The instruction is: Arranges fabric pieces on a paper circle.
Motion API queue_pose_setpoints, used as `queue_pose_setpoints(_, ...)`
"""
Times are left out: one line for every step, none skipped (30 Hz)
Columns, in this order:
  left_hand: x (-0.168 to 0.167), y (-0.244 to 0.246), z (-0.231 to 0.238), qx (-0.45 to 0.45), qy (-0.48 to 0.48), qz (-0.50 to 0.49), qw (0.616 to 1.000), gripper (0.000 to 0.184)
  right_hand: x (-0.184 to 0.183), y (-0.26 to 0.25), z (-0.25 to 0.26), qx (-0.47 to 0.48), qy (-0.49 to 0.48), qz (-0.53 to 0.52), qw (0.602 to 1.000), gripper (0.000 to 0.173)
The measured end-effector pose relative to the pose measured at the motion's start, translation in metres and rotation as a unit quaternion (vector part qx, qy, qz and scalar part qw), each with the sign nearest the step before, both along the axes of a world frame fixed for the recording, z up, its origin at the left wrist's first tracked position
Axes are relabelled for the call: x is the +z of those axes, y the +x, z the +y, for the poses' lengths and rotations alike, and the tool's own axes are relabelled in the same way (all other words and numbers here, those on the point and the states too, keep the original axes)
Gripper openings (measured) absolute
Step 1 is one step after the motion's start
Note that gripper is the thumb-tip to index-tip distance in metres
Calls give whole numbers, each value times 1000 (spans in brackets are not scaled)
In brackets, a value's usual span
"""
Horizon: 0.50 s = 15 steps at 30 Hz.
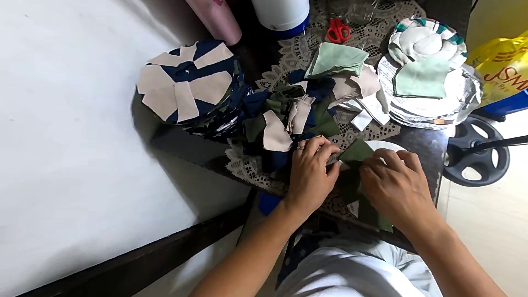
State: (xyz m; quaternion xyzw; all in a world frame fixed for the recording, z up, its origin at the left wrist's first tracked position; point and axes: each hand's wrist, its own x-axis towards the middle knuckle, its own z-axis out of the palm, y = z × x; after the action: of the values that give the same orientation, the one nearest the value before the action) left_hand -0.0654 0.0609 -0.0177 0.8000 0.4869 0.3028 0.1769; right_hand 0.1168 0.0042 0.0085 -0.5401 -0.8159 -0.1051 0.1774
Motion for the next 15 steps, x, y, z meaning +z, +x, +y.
queue_pose_setpoints(0, 0, 0, 0, -2, 2, 1000, 19, -1, 0, 0, 1, -5, 5, 1000, 23)
queue_pose_setpoints(0, 0, 0, 1, -4, 3, 1000, 19, -1, 1, 0, 1, -12, 10, 1000, 23)
queue_pose_setpoints(0, 0, 0, 3, -5, 5, 1000, 19, -1, 1, 0, -1, -17, 17, 1000, 23)
queue_pose_setpoints(0, 0, 0, 4, -5, 5, 1000, 19, 0, 1, 1, -4, -19, 26, 999, 24)
queue_pose_setpoints(0, 1, 0, 4, -4, 5, 1000, 19, 0, 1, 1, -8, -22, 34, 999, 24)
queue_pose_setpoints(0, 1, -1, 4, -2, 5, 1000, 19, 0, 1, 2, -12, -24, 41, 999, 25)
queue_pose_setpoints(0, 1, -1, 5, -2, 5, 1000, 19, 1, 1, 3, -15, -26, 45, 999, 25)
queue_pose_setpoints(-1, 1, 0, 5, -1, 5, 1000, 19, 0, 2, 4, -19, -29, 47, 998, 25)
queue_pose_setpoints(-1, 1, 0, 5, -1, 5, 1000, 19, 0, 2, 4, -23, -34, 49, 998, 25)
queue_pose_setpoints(-1, 1, 0, 5, -3, 5, 1000, 19, -1, 2, 5, -26, -42, 53, 997, 25)
queue_pose_setpoints(0, 0, -1, 5, -6, 6, 1000, 19, -1, 3, 5, -28, -50, 59, 997, 24)
queue_pose_setpoints(0, 0, -1, 4, -7, 5, 1000, 19, -1, 4, 5, -31, -55, 69, 996, 24)
queue_pose_setpoints(0, 0, -1, 4, -7, 4, 1000, 19, 1, 6, 4, -34, -55, 83, 994, 25)
queue_pose_setpoints(0, 0, 0, 3, -5, 3, 1000, 19, 4, 9, 3, -36, -51, 100, 993, 26)
queue_pose_setpoints(0, 0, -1, 2, -4, 4, 1000, 19, 7, 12, 1, -37, -45, 118, 991, 29)
